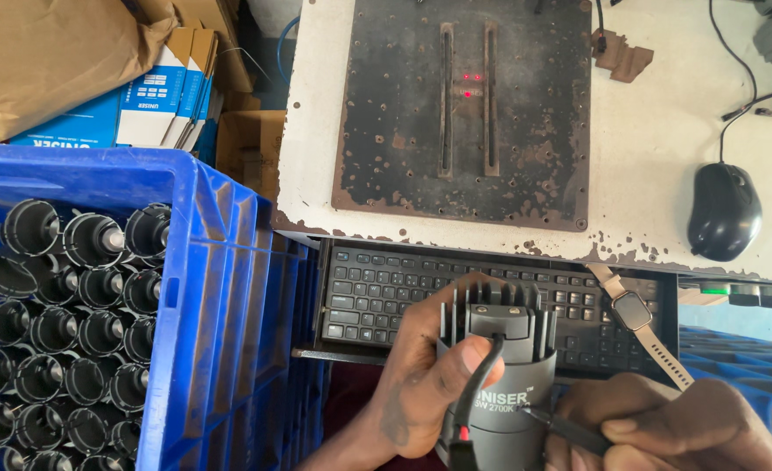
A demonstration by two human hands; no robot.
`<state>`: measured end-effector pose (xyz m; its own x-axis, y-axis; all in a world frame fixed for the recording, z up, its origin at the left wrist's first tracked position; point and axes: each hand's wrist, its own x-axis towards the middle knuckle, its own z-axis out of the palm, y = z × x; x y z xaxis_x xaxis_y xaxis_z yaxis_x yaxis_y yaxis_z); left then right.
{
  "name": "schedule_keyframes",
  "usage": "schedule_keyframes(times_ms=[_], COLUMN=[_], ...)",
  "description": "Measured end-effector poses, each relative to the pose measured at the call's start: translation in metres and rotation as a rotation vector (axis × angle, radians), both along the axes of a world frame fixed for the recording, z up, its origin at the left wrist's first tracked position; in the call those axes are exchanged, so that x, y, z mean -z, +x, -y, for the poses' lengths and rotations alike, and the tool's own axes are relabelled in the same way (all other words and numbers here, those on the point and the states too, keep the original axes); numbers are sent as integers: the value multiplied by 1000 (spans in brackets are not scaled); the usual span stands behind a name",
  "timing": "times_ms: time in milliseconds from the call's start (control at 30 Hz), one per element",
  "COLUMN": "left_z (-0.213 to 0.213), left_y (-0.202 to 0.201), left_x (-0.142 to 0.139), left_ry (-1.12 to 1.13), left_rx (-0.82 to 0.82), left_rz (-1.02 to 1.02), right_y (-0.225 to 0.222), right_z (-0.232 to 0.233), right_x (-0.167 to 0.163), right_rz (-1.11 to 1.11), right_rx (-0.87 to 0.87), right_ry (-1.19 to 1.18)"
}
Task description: The person picks cylindrical electronic components from a blue crate, connects a cable to each unit, places it on a test fixture, and operates a keyboard. After testing, the person disconnects the cable and returns the component to the crate. This cycle repeats for several units.
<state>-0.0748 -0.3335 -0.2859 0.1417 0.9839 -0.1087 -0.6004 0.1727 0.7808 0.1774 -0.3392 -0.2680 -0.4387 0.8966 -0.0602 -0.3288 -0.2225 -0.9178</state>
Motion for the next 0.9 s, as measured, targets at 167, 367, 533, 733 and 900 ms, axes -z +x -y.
schedule_keyframes(times_ms=[167,367,533,733,900], left_z=[0,0,0,0,-1], left_y=[-1,-2,-1,-2,-1], left_x=[-1,-2,-1,-1,-1], left_ry=[24,-12,3,36,-10], left_rx=[-8,7,6,-10,1], left_rz=[-13,-5,-5,-42,-35], right_y=[2,3,1,3,4], right_z=[-1,0,-1,0,-3], right_x=[1,2,1,2,2], right_rz=[31,-51,-74,-52,-53], right_rx=[-18,-15,-26,-44,-68], right_ry=[16,-40,-45,-35,-6])
